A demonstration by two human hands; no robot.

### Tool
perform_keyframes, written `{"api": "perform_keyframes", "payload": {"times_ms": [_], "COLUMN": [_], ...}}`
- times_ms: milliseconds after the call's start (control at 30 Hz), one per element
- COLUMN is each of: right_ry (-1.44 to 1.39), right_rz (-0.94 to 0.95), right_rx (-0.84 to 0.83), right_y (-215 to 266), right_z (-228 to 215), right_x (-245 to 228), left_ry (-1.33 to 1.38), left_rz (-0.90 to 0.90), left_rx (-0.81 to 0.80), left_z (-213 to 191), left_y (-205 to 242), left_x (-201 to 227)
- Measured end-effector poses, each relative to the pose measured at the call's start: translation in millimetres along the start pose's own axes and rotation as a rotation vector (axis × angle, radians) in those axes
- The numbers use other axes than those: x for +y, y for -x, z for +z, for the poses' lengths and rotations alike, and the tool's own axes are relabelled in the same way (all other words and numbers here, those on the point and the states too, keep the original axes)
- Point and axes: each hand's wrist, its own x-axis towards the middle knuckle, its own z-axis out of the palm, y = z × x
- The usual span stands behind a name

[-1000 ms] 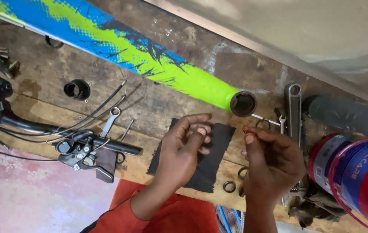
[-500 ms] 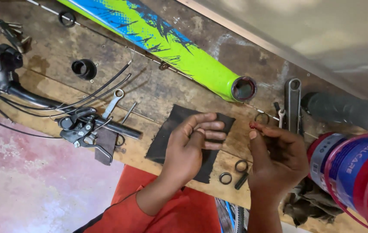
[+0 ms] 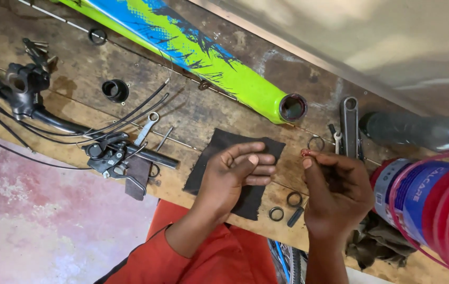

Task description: The person cleans their hands with a rag, then picks up small ball bearings from a black cloth and places them into the headset cup of a bicycle frame. They continue adding bearings and use a rag to wipe the inside of the headset cup.

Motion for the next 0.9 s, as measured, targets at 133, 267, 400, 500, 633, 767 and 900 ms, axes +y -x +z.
{"api": "perform_keyframes", "payload": {"times_ms": [133, 267, 400, 500, 633, 767, 900], "right_ry": [0.014, 0.022, 0.038, 0.076, 0.157, 0.15, 0.258], "right_rz": [-0.018, -0.039, -0.088, -0.131, -0.186, -0.179, -0.342], "right_rx": [0.005, -0.012, -0.017, -0.02, -0.027, 0.029, 0.004], "right_y": [-0.5, -1.7, -3.7, -6.3, -12.9, -22.7, -31.2], "right_z": [0.4, 1.9, 3.6, 7.3, 8.4, 10.4, 9.0], "right_x": [-2.7, -5.9, -5.2, -8.2, -5.5, -0.4, 9.9], "left_ry": [0.02, 0.045, 0.014, -0.034, -0.041, 0.069, 0.061], "left_rz": [0.018, -0.008, -0.023, -0.052, -0.049, 0.035, 0.018], "left_rx": [-0.029, -0.001, 0.011, 0.04, 0.009, -0.019, 0.02], "left_z": [-3.1, -6.5, -3.7, -1.1, -10.0, -18.9, -20.2], "left_y": [1.3, -1.3, 3.5, 5.3, 1.6, -3.9, -3.4], "left_x": [2.6, 5.3, 17.7, 25.8, 19.9, 10.0, 15.7]}}
